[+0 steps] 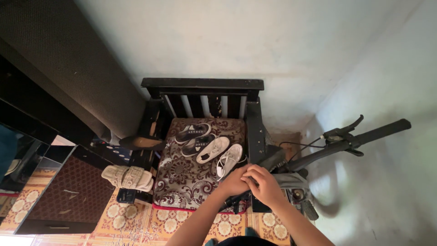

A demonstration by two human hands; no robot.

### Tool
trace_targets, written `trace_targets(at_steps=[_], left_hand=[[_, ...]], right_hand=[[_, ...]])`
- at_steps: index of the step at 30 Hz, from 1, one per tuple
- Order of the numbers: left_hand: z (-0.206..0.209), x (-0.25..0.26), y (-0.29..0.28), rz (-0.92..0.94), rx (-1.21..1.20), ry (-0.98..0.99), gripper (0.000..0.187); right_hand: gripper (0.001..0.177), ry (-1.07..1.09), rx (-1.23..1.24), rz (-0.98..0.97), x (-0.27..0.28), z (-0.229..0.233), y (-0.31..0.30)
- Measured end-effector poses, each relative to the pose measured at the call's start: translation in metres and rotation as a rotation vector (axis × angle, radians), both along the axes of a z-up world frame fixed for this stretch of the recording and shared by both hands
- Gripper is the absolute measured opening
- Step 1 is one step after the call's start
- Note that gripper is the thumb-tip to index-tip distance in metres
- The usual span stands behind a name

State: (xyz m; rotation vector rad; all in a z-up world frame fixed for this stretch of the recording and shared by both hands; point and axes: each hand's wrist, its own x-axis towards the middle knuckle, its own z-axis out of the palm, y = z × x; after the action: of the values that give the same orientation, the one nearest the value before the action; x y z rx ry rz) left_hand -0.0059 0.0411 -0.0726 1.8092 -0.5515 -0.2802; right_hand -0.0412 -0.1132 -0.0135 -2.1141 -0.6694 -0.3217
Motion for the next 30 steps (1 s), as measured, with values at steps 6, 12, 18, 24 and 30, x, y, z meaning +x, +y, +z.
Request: trace_targets(at_steps=[6, 12, 18, 24, 30], left_hand=[[-0.012, 0.006, 0.001, 0.004, 0.129, 0.084, 0.041], [-0.017, 0.009, 0.007, -0.144, -0.226, 0.214, 0.093], [-0.021, 0.006, 0.014, -0.192, -0.213, 0.212, 0.086], [-0.069, 0.0, 0.024, -0.115, -0.145, 0.096, 0.08], [-0.039, -0.009, 0.026, -0.115, -0.178, 0.203, 0.086]], right_hand=[[0.014, 0.021, 0.059, 0.033, 0.003, 0.003, -0.002], [0.014, -0.071, -0.094, -0.056, 0.011, -0.003, -0.004], [0.02, -0.212, -0.122, -0.146, 0.018, -0.048, -0.007], [0.019, -0.191, -0.111, -0.185, 0.021, -0.05, -0.012], [0.014, 0.024, 0.013, -0.363, 0.032, -0.043, -0.015]])
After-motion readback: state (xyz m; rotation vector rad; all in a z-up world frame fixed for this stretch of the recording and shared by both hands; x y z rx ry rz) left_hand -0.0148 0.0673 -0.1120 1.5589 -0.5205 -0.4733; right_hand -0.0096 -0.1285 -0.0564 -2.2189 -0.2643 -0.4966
